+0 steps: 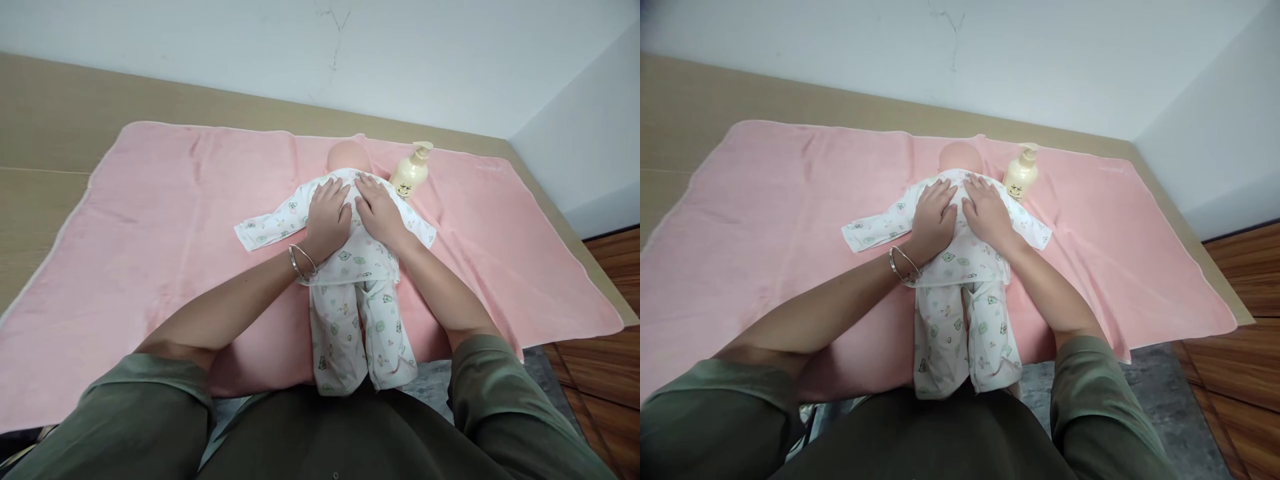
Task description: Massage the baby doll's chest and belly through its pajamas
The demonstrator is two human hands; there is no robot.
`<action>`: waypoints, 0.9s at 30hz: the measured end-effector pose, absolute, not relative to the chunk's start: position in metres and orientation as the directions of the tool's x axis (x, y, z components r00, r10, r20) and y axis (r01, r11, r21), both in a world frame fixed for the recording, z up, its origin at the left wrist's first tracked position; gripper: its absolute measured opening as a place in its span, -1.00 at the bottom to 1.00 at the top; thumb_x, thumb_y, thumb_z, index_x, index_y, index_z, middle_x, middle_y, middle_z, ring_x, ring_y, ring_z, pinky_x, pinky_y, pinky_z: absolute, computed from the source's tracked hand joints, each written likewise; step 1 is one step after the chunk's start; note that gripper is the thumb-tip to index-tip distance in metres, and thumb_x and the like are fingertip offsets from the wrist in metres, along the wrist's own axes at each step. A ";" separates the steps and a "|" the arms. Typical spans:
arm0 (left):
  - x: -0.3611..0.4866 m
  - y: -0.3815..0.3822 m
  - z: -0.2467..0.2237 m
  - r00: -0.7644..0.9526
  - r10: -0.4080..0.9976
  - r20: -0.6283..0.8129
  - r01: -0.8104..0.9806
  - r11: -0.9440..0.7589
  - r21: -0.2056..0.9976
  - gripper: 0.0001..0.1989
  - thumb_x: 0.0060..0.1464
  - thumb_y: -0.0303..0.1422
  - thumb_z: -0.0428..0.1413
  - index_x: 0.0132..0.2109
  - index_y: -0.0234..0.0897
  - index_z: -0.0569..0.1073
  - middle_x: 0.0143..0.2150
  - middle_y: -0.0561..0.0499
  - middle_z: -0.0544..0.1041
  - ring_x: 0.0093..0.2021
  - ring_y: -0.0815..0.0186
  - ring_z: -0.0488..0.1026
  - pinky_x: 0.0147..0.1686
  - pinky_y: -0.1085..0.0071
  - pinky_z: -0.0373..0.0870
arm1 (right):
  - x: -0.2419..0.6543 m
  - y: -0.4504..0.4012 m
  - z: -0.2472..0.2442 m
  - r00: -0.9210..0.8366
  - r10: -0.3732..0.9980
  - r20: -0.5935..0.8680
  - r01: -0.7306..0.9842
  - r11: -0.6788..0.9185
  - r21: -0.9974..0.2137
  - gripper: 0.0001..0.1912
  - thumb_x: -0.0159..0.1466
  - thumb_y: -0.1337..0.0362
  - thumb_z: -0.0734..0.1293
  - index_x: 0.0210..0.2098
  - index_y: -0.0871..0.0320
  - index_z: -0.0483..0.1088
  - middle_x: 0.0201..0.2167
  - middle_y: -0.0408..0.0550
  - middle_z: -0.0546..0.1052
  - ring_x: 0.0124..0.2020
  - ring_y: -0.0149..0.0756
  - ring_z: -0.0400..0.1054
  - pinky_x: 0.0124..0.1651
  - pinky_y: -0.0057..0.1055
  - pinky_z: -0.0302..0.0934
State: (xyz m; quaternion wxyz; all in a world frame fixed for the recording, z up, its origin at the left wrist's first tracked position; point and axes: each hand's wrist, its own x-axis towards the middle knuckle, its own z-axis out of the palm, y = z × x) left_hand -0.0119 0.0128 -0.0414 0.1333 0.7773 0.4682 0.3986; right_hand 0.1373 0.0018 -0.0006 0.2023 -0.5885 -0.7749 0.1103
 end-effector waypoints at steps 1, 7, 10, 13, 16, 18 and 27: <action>-0.012 0.013 -0.042 0.251 0.833 0.493 0.625 -0.529 0.575 -0.53 0.25 -0.34 -0.08 0.24 -0.25 0.42 0.37 -0.13 0.38 0.43 0.07 0.22 0.44 -0.09 0.07 | 0.140 0.005 -0.001 -0.198 0.963 0.181 0.870 0.258 -0.421 -0.42 0.41 0.28 0.05 0.38 0.30 0.18 0.45 0.12 0.19 0.50 -0.18 -0.02 0.55 -0.06 -0.18; -0.016 0.012 -0.042 0.277 0.821 0.499 0.644 -0.544 0.538 -0.54 0.28 -0.33 -0.11 0.25 -0.23 0.41 0.38 -0.13 0.37 0.44 0.05 0.21 0.42 -0.09 0.09 | 0.123 -0.017 -0.003 -0.168 0.962 0.214 0.917 0.232 -0.324 -0.41 0.42 0.28 0.06 0.38 0.41 0.15 0.44 0.29 0.18 0.50 0.01 -0.02 0.52 0.07 -0.15; -0.017 0.013 -0.041 0.313 0.819 0.482 0.657 -0.552 0.513 -0.53 0.30 -0.33 -0.15 0.26 -0.28 0.39 0.40 -0.19 0.33 0.46 0.01 0.16 0.43 -0.13 0.06 | 0.118 -0.024 -0.001 -0.231 0.951 0.207 0.914 0.285 -0.287 -0.41 0.41 0.32 0.08 0.38 0.43 0.16 0.44 0.29 0.16 0.51 0.02 -0.04 0.53 0.04 -0.16; -0.017 0.012 -0.041 0.318 0.817 0.481 0.661 -0.555 0.505 -0.52 0.32 -0.31 -0.15 0.29 -0.29 0.35 0.42 -0.20 0.30 0.47 -0.01 0.13 0.42 -0.17 0.03 | 0.129 -0.011 -0.001 -0.249 0.950 0.187 0.890 0.301 -0.343 -0.42 0.41 0.31 0.06 0.39 0.30 0.17 0.46 0.15 0.17 0.51 -0.09 -0.04 0.53 0.04 -0.15; -0.016 0.011 -0.041 0.315 0.818 0.481 0.656 -0.554 0.513 -0.51 0.32 -0.29 -0.14 0.30 -0.28 0.34 0.43 -0.21 0.29 0.48 -0.01 0.12 0.43 -0.16 0.02 | 0.142 0.005 -0.002 -0.200 0.962 0.184 0.877 0.259 -0.404 -0.42 0.43 0.24 0.04 0.39 0.26 0.17 0.45 0.12 0.19 0.50 -0.15 -0.01 0.53 0.02 -0.16; -0.016 0.011 -0.042 0.305 0.825 0.476 0.654 -0.545 0.525 -0.50 0.31 -0.28 -0.14 0.31 -0.29 0.33 0.44 -0.22 0.27 0.48 -0.02 0.10 0.44 -0.16 0.00 | 0.143 0.006 -0.003 -0.168 0.964 0.205 0.890 0.238 -0.390 -0.41 0.43 0.22 0.04 0.38 0.31 0.18 0.43 0.18 0.22 0.49 -0.12 0.01 0.53 0.02 -0.15; -0.020 0.013 -0.046 0.265 0.860 0.436 0.657 -0.491 0.571 -0.43 0.34 -0.21 -0.15 0.38 -0.38 0.23 0.46 -0.28 0.21 0.50 -0.04 0.04 0.47 -0.14 -0.07 | 0.117 -0.024 -0.006 -0.213 0.927 0.308 0.915 0.300 -0.270 -0.45 0.41 0.32 0.04 0.30 0.40 0.29 0.36 0.22 0.33 0.44 -0.01 0.12 0.50 0.02 -0.04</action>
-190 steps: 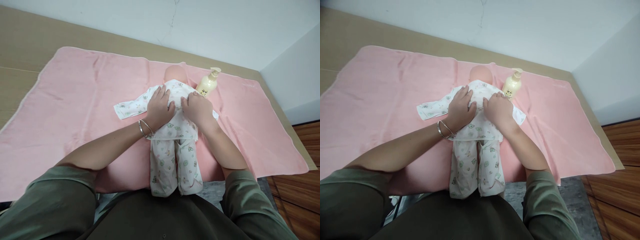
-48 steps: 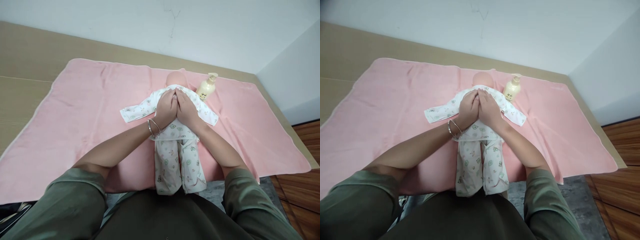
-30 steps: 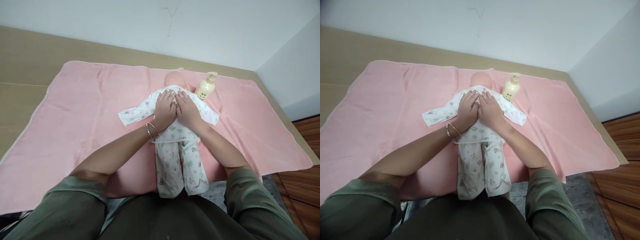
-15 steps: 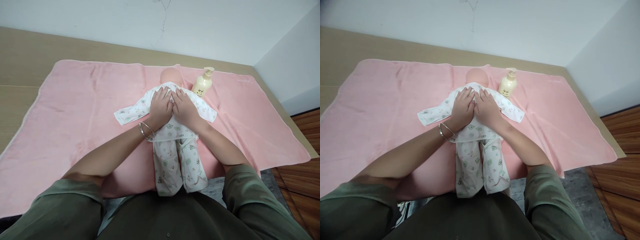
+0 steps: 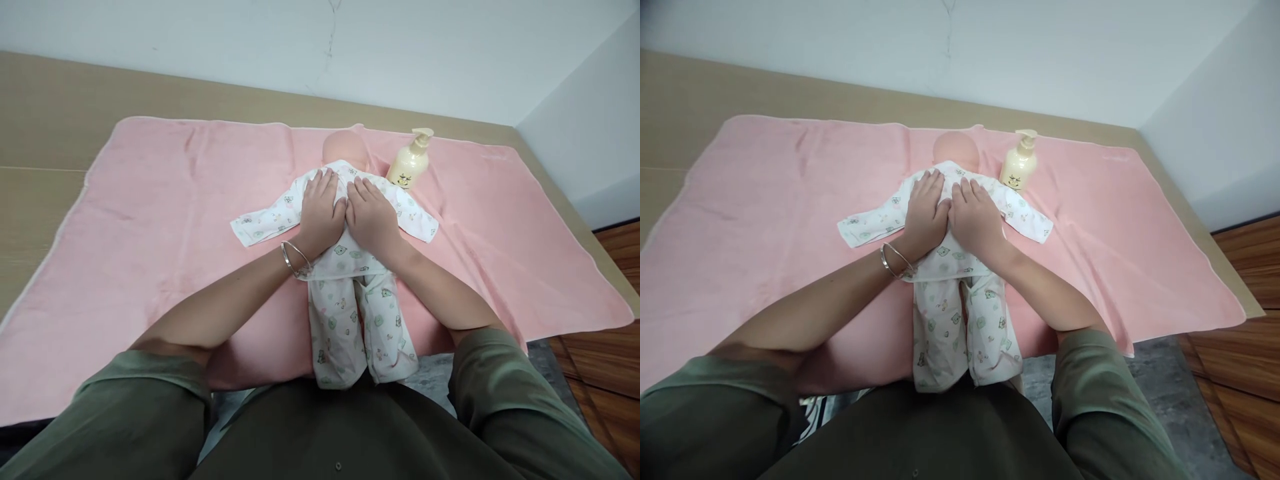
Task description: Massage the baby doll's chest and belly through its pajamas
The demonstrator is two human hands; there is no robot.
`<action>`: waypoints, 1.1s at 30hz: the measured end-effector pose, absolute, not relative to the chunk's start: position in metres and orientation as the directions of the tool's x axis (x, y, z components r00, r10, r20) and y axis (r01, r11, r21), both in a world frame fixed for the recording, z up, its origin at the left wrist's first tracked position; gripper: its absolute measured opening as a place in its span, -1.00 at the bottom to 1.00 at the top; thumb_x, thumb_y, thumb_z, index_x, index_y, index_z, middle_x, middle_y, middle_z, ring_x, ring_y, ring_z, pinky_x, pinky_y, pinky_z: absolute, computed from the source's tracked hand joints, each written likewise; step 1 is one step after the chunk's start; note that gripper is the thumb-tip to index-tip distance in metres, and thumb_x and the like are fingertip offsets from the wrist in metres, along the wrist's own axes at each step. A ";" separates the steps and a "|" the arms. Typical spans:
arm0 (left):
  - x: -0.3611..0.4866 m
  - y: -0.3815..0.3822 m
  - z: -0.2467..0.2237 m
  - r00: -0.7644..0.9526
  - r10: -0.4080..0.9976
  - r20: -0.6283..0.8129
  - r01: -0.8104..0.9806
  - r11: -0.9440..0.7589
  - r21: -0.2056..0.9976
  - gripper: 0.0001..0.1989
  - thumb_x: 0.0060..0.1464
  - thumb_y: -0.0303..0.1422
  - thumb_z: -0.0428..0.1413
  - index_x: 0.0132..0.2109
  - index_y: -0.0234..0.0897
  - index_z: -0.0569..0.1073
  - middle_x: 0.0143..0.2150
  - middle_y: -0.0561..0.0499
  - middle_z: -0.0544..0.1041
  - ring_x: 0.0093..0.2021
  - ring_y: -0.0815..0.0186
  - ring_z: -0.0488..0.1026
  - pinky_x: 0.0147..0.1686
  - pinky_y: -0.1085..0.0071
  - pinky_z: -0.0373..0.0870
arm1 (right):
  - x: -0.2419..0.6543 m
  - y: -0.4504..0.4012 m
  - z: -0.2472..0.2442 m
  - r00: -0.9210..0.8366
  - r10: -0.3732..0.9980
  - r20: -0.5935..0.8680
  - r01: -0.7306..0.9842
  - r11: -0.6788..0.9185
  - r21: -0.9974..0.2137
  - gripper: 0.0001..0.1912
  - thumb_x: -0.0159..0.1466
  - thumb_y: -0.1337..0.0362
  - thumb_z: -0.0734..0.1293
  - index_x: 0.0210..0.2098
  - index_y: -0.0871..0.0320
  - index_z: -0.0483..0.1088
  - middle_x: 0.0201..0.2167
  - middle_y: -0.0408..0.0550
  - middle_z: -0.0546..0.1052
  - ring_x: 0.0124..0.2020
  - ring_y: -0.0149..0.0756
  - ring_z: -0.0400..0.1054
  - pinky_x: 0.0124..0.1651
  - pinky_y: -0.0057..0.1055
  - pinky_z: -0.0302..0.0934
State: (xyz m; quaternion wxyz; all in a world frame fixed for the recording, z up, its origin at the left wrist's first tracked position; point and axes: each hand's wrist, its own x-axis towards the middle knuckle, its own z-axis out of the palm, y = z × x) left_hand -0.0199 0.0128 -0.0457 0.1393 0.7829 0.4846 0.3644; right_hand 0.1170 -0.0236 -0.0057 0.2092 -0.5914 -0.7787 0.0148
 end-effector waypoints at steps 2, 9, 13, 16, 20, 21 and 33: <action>-0.019 0.012 -0.044 0.271 0.848 0.455 0.663 -0.507 0.551 -0.45 0.35 -0.21 -0.16 0.36 -0.34 0.25 0.45 -0.25 0.24 0.49 -0.04 0.07 0.45 -0.16 -0.04 | 0.124 -0.015 -0.006 -0.223 0.934 0.277 0.897 0.308 -0.318 -0.44 0.40 0.31 0.07 0.32 0.35 0.27 0.39 0.17 0.29 0.46 -0.04 0.08 0.51 0.01 -0.06; -0.014 -0.004 -0.029 0.397 0.777 0.489 0.685 -0.605 0.406 -0.50 0.37 -0.29 -0.21 0.24 -0.49 0.38 0.36 -0.35 0.35 0.44 -0.09 0.18 0.41 -0.13 0.09 | 0.143 0.009 -0.012 -0.127 0.968 0.215 0.886 0.208 -0.415 -0.35 0.39 0.15 0.11 0.38 0.39 0.15 0.44 0.24 0.19 0.49 0.03 -0.01 0.52 0.08 -0.14; -0.019 0.003 -0.029 0.400 0.805 0.438 0.683 -0.580 0.444 -0.46 0.36 -0.22 -0.17 0.32 -0.46 0.28 0.42 -0.37 0.25 0.47 -0.13 0.09 0.42 -0.20 0.01 | 0.134 -0.007 -0.007 -0.143 0.950 0.279 0.918 0.232 -0.321 -0.41 0.42 0.20 0.07 0.30 0.45 0.24 0.32 0.33 0.36 0.41 0.11 0.16 0.46 0.12 0.00; -0.025 0.014 -0.032 0.405 0.825 0.395 0.685 -0.560 0.466 -0.37 0.34 -0.13 -0.11 0.38 -0.46 0.19 0.46 -0.38 0.18 0.49 -0.14 0.03 0.44 -0.19 -0.07 | 0.124 -0.025 0.007 -0.189 0.946 0.262 0.947 0.246 -0.205 -0.47 0.43 0.30 0.02 0.16 0.55 0.36 0.19 0.47 0.46 0.32 0.16 0.28 0.39 0.07 0.10; -0.026 0.016 -0.036 0.406 0.817 0.408 0.678 -0.569 0.465 -0.35 0.33 -0.08 -0.10 0.40 -0.42 0.17 0.46 -0.36 0.18 0.49 -0.13 0.04 0.45 -0.17 -0.08 | 0.121 -0.031 0.015 -0.218 0.947 0.236 0.947 0.264 -0.184 -0.53 0.41 0.37 0.03 0.07 0.47 0.44 0.18 0.43 0.48 0.30 0.13 0.31 0.38 0.04 0.13; -0.024 0.014 -0.037 0.397 0.814 0.423 0.680 -0.571 0.461 -0.37 0.34 -0.09 -0.11 0.39 -0.41 0.18 0.46 -0.36 0.19 0.49 -0.13 0.05 0.44 -0.18 -0.06 | 0.124 -0.027 0.014 -0.206 0.952 0.227 0.943 0.255 -0.213 -0.52 0.41 0.35 0.04 0.12 0.46 0.42 0.23 0.39 0.45 0.34 0.11 0.27 0.39 0.05 0.12; -0.025 0.012 -0.034 0.380 0.818 0.432 0.661 -0.567 0.492 -0.40 0.33 -0.05 -0.08 0.34 -0.34 0.27 0.43 -0.32 0.26 0.47 -0.15 0.10 0.42 -0.20 -0.03 | 0.121 -0.030 0.009 -0.188 0.942 0.277 0.957 0.240 -0.166 -0.57 0.42 0.34 0.04 -0.06 0.39 0.50 0.08 0.37 0.56 0.24 0.10 0.38 0.32 0.01 0.23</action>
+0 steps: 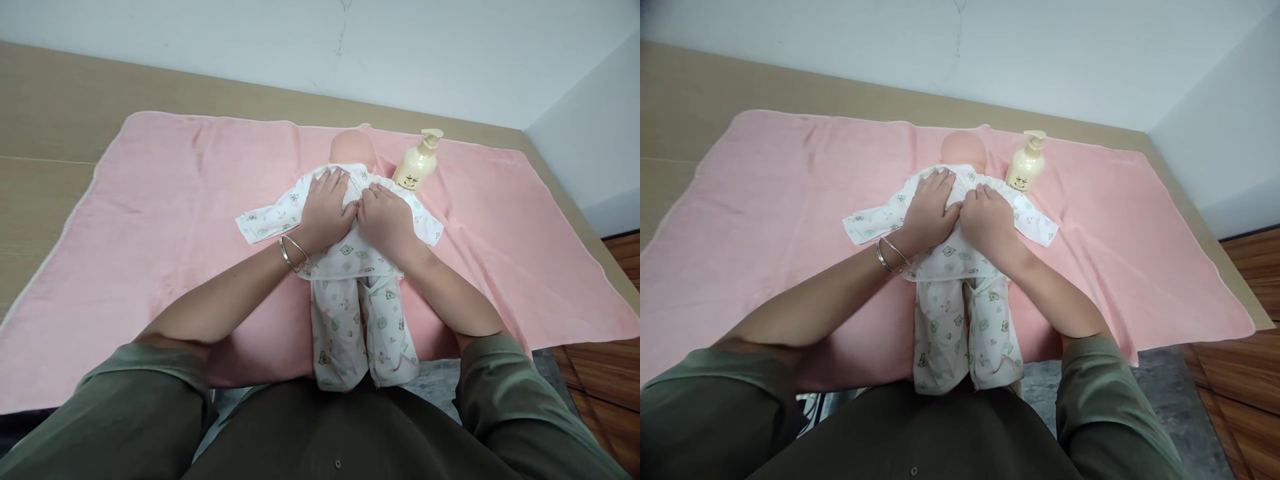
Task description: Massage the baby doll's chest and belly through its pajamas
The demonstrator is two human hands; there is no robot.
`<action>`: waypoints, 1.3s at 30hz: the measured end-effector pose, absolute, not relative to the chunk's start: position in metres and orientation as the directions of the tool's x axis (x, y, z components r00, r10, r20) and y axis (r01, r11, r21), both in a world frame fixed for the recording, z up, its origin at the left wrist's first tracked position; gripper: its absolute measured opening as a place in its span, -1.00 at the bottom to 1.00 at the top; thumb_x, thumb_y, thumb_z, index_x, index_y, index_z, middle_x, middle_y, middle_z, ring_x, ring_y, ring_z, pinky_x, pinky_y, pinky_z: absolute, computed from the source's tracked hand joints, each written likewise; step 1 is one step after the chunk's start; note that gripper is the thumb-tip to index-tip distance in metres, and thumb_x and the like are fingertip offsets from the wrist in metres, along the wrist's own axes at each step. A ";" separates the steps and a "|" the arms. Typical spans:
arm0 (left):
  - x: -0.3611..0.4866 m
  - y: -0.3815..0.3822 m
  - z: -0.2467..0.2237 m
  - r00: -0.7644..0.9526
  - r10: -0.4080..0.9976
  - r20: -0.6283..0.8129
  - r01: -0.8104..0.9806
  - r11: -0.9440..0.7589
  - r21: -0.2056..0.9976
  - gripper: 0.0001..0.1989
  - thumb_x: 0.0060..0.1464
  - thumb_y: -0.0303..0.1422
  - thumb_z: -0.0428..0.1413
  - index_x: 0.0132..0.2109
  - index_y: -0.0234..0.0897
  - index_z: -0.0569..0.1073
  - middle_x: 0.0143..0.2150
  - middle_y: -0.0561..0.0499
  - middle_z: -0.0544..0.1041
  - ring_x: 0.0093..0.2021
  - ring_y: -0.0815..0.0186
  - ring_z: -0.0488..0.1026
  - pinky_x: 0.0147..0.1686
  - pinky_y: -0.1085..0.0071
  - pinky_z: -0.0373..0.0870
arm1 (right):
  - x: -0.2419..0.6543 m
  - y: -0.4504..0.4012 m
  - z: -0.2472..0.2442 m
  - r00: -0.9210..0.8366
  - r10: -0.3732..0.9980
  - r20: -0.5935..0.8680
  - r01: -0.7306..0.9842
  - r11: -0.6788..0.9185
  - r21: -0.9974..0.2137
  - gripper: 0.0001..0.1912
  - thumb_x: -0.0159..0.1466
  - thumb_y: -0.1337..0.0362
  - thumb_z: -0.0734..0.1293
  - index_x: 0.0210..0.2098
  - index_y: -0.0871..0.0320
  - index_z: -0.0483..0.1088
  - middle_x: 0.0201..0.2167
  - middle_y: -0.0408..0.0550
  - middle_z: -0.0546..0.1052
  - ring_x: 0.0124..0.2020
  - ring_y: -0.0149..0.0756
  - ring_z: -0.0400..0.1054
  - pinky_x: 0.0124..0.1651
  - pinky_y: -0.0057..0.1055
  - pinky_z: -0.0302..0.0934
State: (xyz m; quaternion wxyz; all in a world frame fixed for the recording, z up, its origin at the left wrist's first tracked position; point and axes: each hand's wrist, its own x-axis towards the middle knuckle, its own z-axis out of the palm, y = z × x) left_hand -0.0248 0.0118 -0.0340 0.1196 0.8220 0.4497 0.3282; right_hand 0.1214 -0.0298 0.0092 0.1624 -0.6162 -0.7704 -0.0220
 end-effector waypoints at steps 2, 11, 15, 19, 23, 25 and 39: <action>-0.025 0.011 -0.031 0.383 0.824 0.418 0.671 -0.559 0.487 -0.40 0.33 -0.06 -0.07 0.34 -0.36 0.26 0.43 -0.33 0.25 0.47 -0.15 0.09 0.43 -0.19 -0.03 | 0.117 -0.036 0.012 -0.208 0.938 0.278 0.955 0.256 -0.152 -0.58 0.40 0.39 0.05 -0.11 0.35 0.52 0.06 0.33 0.58 0.23 0.07 0.40 0.32 -0.02 0.24; -0.013 -0.009 -0.026 0.362 0.805 0.470 0.704 -0.567 0.429 -0.55 0.36 -0.32 -0.17 0.22 -0.43 0.39 0.36 -0.34 0.35 0.42 -0.11 0.20 0.38 -0.15 0.14 | 0.139 -0.001 0.002 -0.180 0.961 0.210 0.924 0.238 -0.298 -0.43 0.42 0.22 0.11 0.31 0.44 0.23 0.38 0.28 0.29 0.44 0.04 0.11 0.48 0.05 0.00; -0.018 0.001 -0.024 0.390 0.815 0.429 0.715 -0.562 0.416 -0.54 0.32 -0.31 -0.12 0.23 -0.45 0.39 0.37 -0.35 0.33 0.42 -0.13 0.20 0.39 -0.15 0.12 | 0.129 -0.018 0.007 -0.137 0.958 0.254 0.963 0.188 -0.192 -0.52 0.45 0.23 0.07 0.09 0.46 0.43 0.18 0.39 0.49 0.31 0.09 0.30 0.39 0.00 0.13; -0.021 0.010 -0.023 0.407 0.834 0.371 0.743 -0.539 0.397 -0.47 0.33 -0.24 -0.11 0.32 -0.46 0.29 0.42 -0.36 0.26 0.45 -0.15 0.14 0.40 -0.17 0.06 | 0.120 -0.032 0.014 -0.121 0.959 0.254 0.977 0.161 -0.142 -0.58 0.44 0.28 0.06 -0.13 0.36 0.51 -0.06 0.32 0.61 0.11 0.05 0.47 0.23 -0.06 0.28; -0.016 0.000 -0.023 0.376 0.835 0.402 0.756 -0.527 0.388 -0.50 0.36 -0.24 -0.15 0.31 -0.40 0.29 0.42 -0.34 0.26 0.46 -0.11 0.14 0.40 -0.17 0.07 | 0.128 -0.018 0.013 -0.115 0.969 0.218 0.968 0.159 -0.196 -0.56 0.45 0.26 0.08 0.08 0.40 0.44 0.21 0.31 0.48 0.32 0.04 0.29 0.34 -0.06 0.19; -0.011 -0.008 -0.022 0.370 0.830 0.419 0.763 -0.528 0.372 -0.52 0.36 -0.29 -0.17 0.29 -0.45 0.31 0.41 -0.39 0.27 0.45 -0.11 0.15 0.39 -0.16 0.09 | 0.133 -0.010 0.012 -0.098 0.977 0.190 0.961 0.142 -0.236 -0.53 0.46 0.19 0.08 0.12 0.37 0.42 0.27 0.29 0.43 0.36 0.06 0.24 0.34 -0.02 0.20; -0.013 -0.014 -0.018 0.417 0.821 0.390 0.763 -0.549 0.341 -0.46 0.34 -0.29 -0.16 0.32 -0.57 0.24 0.42 -0.47 0.23 0.46 -0.15 0.11 0.40 -0.15 0.06 | 0.128 -0.028 0.022 -0.155 0.981 0.119 0.960 0.178 -0.216 -0.59 0.44 0.32 0.04 0.04 0.34 0.42 0.19 0.29 0.49 0.35 0.03 0.27 0.36 0.00 0.18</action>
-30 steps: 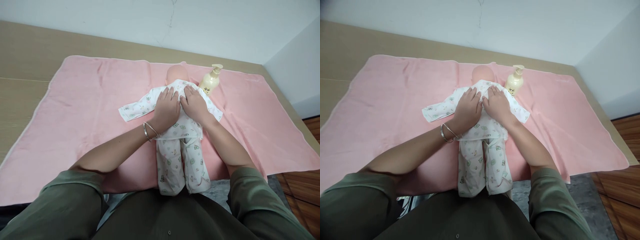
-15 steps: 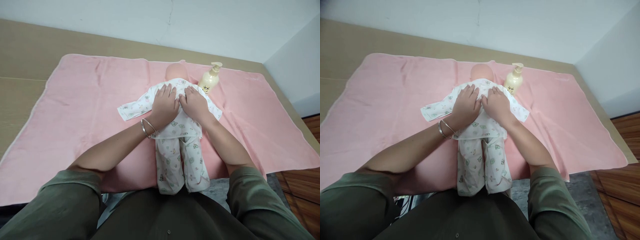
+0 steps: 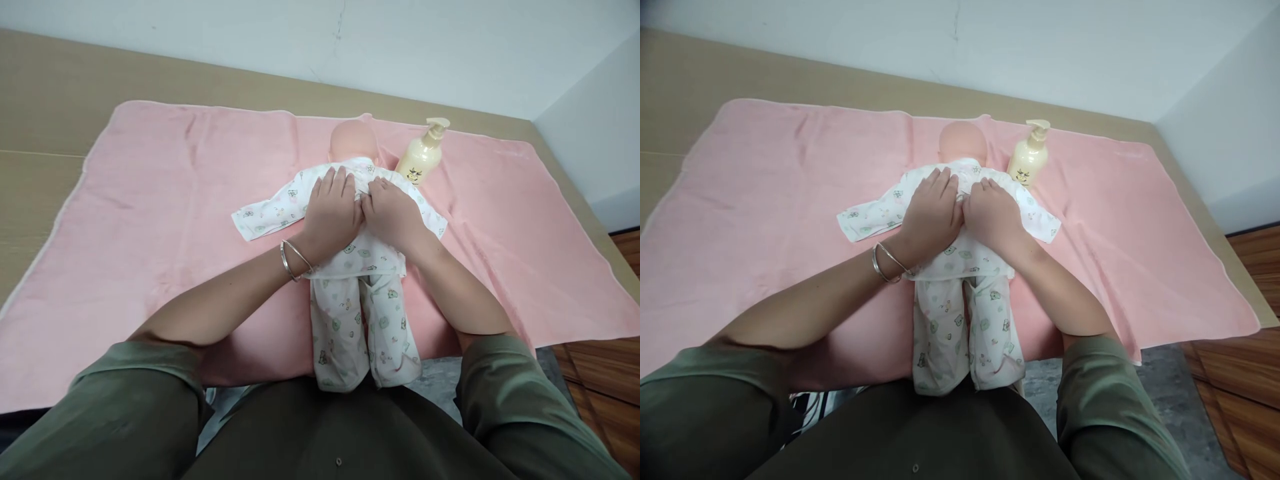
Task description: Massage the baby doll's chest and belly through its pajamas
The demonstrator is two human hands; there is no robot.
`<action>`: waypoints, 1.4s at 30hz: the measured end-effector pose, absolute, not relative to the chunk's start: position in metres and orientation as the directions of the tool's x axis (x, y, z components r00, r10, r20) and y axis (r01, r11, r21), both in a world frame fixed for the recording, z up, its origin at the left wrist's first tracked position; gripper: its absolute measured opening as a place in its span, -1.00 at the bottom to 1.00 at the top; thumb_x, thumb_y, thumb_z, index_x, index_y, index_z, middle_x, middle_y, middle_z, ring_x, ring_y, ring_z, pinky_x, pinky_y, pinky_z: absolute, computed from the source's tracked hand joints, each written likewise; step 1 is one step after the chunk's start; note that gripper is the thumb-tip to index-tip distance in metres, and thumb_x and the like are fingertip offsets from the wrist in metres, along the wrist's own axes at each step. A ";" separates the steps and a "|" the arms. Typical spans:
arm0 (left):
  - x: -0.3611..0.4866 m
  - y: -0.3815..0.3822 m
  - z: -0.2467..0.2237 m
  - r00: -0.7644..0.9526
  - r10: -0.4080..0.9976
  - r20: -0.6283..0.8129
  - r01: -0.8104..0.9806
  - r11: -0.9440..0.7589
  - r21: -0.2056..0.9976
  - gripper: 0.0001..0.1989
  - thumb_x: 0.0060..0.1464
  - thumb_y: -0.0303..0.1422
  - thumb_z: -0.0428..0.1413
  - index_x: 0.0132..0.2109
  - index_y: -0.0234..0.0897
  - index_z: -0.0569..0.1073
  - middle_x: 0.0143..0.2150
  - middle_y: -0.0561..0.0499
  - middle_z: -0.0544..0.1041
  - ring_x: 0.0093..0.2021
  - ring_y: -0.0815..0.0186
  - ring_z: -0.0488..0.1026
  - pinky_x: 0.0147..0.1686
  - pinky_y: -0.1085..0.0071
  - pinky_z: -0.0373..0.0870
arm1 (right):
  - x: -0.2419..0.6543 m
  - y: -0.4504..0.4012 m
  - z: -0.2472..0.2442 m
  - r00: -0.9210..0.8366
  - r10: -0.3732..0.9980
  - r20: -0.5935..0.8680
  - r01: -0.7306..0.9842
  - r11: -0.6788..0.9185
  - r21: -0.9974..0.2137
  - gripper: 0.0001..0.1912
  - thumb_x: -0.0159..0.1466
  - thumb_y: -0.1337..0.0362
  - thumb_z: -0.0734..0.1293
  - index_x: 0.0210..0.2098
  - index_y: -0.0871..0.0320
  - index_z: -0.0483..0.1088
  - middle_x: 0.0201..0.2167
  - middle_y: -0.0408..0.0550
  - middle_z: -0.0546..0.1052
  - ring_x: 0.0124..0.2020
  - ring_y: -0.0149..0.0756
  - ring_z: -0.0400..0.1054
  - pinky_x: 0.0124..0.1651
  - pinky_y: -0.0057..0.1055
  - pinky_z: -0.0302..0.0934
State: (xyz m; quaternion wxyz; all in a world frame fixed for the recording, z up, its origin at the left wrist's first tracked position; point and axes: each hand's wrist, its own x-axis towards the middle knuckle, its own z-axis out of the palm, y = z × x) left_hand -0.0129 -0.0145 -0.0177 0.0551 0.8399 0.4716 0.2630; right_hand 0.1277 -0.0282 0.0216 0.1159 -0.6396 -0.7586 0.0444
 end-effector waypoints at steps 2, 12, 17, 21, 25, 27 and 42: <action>-0.009 -0.022 -0.018 0.403 0.819 0.409 0.766 -0.547 0.339 -0.47 0.34 -0.30 -0.15 0.32 -0.55 0.25 0.41 -0.46 0.24 0.46 -0.15 0.12 0.39 -0.16 0.07 | 0.133 -0.016 0.021 -0.179 0.982 0.068 0.948 0.190 -0.254 -0.54 0.45 0.30 0.03 0.19 0.39 0.33 0.35 0.29 0.33 0.43 0.03 0.13 0.44 0.03 0.06; -0.018 0.001 -0.031 0.377 0.829 0.413 0.687 -0.549 0.476 -0.42 0.35 -0.08 -0.12 0.37 -0.28 0.22 0.47 -0.26 0.19 0.50 -0.09 0.03 0.44 -0.17 -0.07 | 0.121 -0.038 0.021 -0.181 0.974 0.134 0.971 0.199 -0.132 -0.56 0.44 0.35 0.01 0.06 0.45 0.39 0.19 0.45 0.46 0.34 0.12 0.25 0.39 0.08 0.08; -0.017 0.001 -0.039 0.336 0.841 0.424 0.662 -0.531 0.528 -0.43 0.35 -0.07 -0.15 0.37 -0.24 0.23 0.48 -0.22 0.17 0.51 -0.07 -0.01 0.45 -0.18 -0.16 | 0.124 -0.028 0.021 -0.191 0.977 0.097 0.962 0.206 -0.181 -0.51 0.43 0.37 -0.01 0.18 0.48 0.32 0.32 0.39 0.34 0.42 0.05 0.15 0.45 0.03 0.02; -0.016 -0.001 -0.038 0.332 0.838 0.432 0.662 -0.534 0.526 -0.45 0.34 -0.11 -0.12 0.36 -0.22 0.25 0.47 -0.19 0.20 0.50 -0.05 0.02 0.46 -0.17 -0.15 | 0.130 -0.012 0.021 -0.174 0.985 0.016 0.952 0.172 -0.253 -0.43 0.44 0.30 -0.01 0.34 0.50 0.14 0.45 0.33 0.14 0.50 0.05 -0.05 0.50 0.09 -0.11; -0.015 -0.002 -0.035 0.331 0.842 0.426 0.679 -0.526 0.513 -0.47 0.33 -0.15 -0.11 0.35 -0.23 0.25 0.47 -0.19 0.21 0.50 -0.04 0.03 0.46 -0.16 -0.13 | 0.131 -0.009 0.021 -0.175 0.984 -0.002 0.949 0.168 -0.266 -0.40 0.43 0.30 0.00 0.37 0.51 0.09 0.47 0.33 0.09 0.52 0.04 -0.10 0.51 0.10 -0.18; -0.014 -0.003 -0.033 0.322 0.852 0.414 0.701 -0.508 0.500 -0.48 0.33 -0.18 -0.11 0.34 -0.24 0.26 0.47 -0.20 0.21 0.50 -0.03 0.04 0.46 -0.15 -0.11 | 0.132 -0.009 0.020 -0.175 0.985 0.007 0.947 0.171 -0.271 -0.39 0.42 0.28 0.01 0.38 0.50 0.08 0.47 0.32 0.07 0.52 0.03 -0.10 0.52 0.09 -0.19; -0.013 0.003 -0.027 0.336 0.884 0.324 0.712 -0.464 0.527 -0.46 0.31 -0.23 -0.08 0.37 -0.24 0.26 0.48 -0.18 0.19 0.51 0.00 0.03 0.46 -0.12 -0.10 | 0.145 0.004 0.011 -0.211 0.975 0.066 0.888 0.219 -0.405 -0.39 0.42 0.18 0.04 0.39 0.30 0.12 0.47 0.20 0.12 0.52 -0.03 -0.09 0.52 0.13 -0.24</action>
